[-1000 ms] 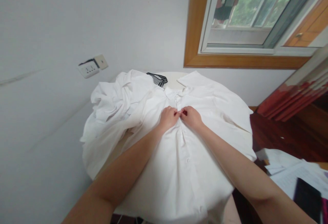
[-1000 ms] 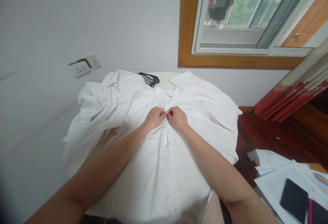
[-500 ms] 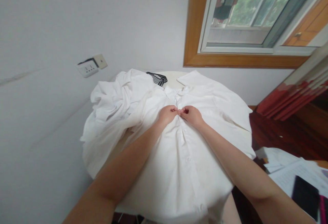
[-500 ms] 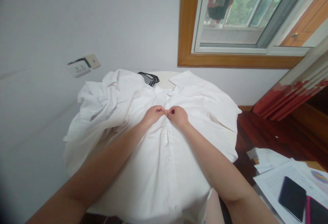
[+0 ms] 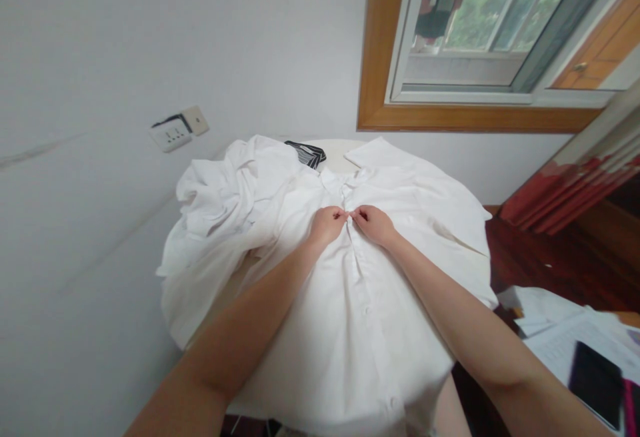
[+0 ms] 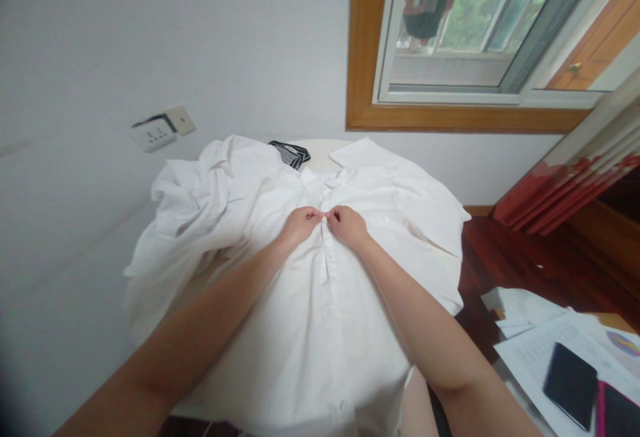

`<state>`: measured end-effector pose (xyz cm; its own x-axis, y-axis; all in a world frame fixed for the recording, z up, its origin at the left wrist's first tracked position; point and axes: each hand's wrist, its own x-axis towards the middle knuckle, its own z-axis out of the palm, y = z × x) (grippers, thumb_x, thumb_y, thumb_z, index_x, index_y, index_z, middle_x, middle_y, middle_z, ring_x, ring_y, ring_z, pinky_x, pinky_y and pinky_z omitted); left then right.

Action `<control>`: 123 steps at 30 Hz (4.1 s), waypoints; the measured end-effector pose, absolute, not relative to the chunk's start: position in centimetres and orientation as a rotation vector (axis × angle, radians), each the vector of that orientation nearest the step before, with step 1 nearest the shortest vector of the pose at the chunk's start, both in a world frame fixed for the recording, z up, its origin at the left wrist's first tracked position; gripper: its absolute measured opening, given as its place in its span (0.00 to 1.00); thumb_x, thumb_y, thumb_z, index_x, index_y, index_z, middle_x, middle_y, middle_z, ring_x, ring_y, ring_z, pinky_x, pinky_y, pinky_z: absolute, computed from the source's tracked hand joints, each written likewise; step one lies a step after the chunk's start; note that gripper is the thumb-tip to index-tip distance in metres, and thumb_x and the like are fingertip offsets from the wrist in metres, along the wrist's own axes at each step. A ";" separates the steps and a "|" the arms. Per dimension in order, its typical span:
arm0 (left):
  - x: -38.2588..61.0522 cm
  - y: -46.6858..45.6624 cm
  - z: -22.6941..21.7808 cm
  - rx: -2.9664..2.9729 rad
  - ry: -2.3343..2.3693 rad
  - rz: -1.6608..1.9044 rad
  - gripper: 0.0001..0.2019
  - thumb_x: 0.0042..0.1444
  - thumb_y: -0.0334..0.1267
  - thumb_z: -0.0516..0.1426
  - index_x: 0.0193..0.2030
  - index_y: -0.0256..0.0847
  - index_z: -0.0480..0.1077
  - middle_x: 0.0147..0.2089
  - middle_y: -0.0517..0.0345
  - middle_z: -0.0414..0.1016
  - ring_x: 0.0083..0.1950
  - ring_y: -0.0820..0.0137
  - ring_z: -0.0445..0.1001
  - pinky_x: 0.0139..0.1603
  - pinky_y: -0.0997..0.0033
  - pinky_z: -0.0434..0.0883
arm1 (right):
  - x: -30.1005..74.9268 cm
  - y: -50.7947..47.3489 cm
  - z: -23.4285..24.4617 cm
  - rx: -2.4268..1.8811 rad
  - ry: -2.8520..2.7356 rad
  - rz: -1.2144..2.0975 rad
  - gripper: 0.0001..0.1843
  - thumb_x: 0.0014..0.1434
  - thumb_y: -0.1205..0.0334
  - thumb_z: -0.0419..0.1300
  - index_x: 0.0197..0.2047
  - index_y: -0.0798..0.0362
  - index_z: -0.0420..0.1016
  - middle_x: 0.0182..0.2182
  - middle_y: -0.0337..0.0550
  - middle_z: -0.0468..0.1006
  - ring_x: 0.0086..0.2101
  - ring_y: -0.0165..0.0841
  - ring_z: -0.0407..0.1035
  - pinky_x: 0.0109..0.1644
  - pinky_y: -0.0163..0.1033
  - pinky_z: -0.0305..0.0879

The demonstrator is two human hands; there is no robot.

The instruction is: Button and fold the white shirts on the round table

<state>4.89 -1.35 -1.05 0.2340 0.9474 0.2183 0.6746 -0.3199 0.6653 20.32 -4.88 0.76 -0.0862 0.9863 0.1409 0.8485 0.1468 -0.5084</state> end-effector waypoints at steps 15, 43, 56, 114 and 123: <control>5.3 -2.4 -0.7 2.648 1.564 0.551 0.13 0.65 0.37 0.45 0.39 0.41 0.70 0.40 0.50 0.75 0.45 0.63 0.70 0.51 0.62 0.62 | 19.0 -5.5 0.9 -1.887 -2.145 0.147 0.15 0.67 0.62 0.45 0.44 0.53 0.73 0.44 0.50 0.78 0.44 0.38 0.72 0.42 0.37 0.60; 5.2 -1.5 -0.6 2.215 1.545 0.746 0.13 0.60 0.37 0.52 0.31 0.39 0.77 0.30 0.54 0.79 0.31 0.69 0.72 0.33 0.72 0.63 | 19.5 -5.1 0.8 -1.831 -2.049 0.317 0.09 0.63 0.57 0.54 0.41 0.51 0.73 0.39 0.45 0.78 0.37 0.34 0.71 0.35 0.35 0.57; 4.3 -1.5 -0.1 2.042 1.375 0.773 0.10 0.52 0.42 0.56 0.31 0.39 0.75 0.30 0.58 0.77 0.32 0.69 0.72 0.35 0.73 0.65 | 19.4 -5.8 0.2 -1.731 -1.998 0.181 0.06 0.63 0.62 0.54 0.41 0.51 0.72 0.40 0.44 0.76 0.41 0.34 0.69 0.42 0.35 0.60; 4.0 -2.1 -1.0 2.659 1.473 0.829 0.18 0.62 0.37 0.49 0.58 0.36 0.63 0.59 0.46 0.69 0.63 0.61 0.63 0.64 0.60 0.60 | 21.0 -5.5 1.0 -1.811 -1.917 -0.068 0.17 0.66 0.60 0.49 0.52 0.51 0.74 0.51 0.50 0.74 0.53 0.42 0.62 0.56 0.44 0.55; 3.9 -1.2 -2.0 2.703 1.563 0.589 0.24 0.66 0.41 0.42 0.66 0.39 0.60 0.69 0.50 0.59 0.70 0.58 0.56 0.69 0.55 0.52 | 20.4 -5.1 -1.1 -1.900 -2.150 0.011 0.28 0.69 0.50 0.40 0.68 0.46 0.57 0.69 0.46 0.53 0.67 0.44 0.44 0.67 0.58 0.40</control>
<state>3.91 -1.20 -2.03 0.4474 0.8301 0.3327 0.8434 -0.5154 0.1520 20.41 -5.08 -1.10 -0.1024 0.9751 0.1965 0.9730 0.1393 -0.1840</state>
